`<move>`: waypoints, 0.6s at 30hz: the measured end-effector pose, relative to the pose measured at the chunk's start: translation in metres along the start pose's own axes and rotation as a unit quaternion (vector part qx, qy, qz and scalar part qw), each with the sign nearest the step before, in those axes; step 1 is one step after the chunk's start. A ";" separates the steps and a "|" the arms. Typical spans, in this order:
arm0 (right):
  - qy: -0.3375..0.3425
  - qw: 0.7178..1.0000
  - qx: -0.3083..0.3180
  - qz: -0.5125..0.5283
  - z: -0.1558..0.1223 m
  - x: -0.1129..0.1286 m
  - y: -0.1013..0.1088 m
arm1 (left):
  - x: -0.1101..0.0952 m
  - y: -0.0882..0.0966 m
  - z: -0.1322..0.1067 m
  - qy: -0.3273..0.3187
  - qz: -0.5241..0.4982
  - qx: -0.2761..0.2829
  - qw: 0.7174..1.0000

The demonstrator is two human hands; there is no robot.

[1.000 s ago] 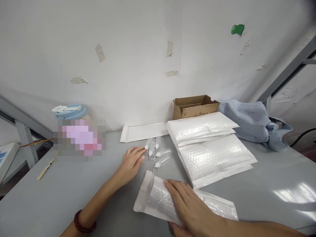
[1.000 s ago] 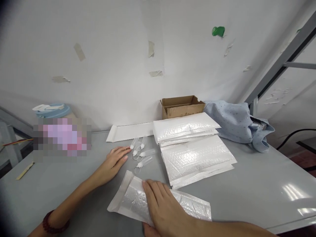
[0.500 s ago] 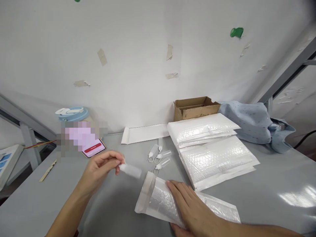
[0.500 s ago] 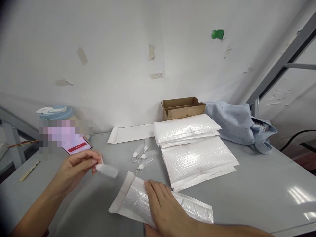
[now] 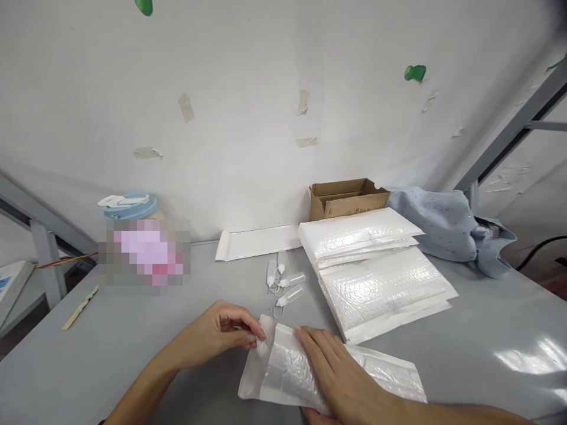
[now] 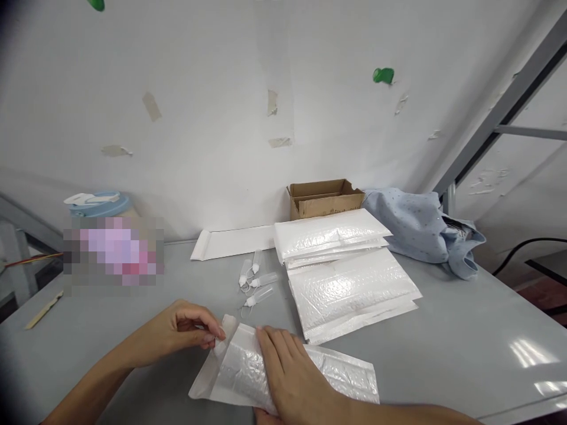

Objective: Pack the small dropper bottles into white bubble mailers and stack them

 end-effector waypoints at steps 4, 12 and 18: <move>0.027 0.997 -0.052 -0.056 -0.005 -0.007 -0.004 | 0.002 -0.010 -0.002 0.021 -0.003 0.048 0.999; 0.041 0.995 -0.075 -0.060 -0.009 -0.013 -0.006 | 0.003 0.007 -0.003 0.011 -0.054 -0.004 0.998; 0.012 0.996 -0.090 0.008 -0.011 -0.017 -0.006 | 0.002 0.023 -0.002 -0.005 -0.079 -0.074 0.994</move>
Point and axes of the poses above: each hand's wrist, its own z-axis towards the middle knuckle, its own y-axis out of the back of the hand, x = y × z, the point moved 9 cm from there along z, towards the middle knuckle, and after that the axes turned 9 degrees about y, right-handed, at the moved point
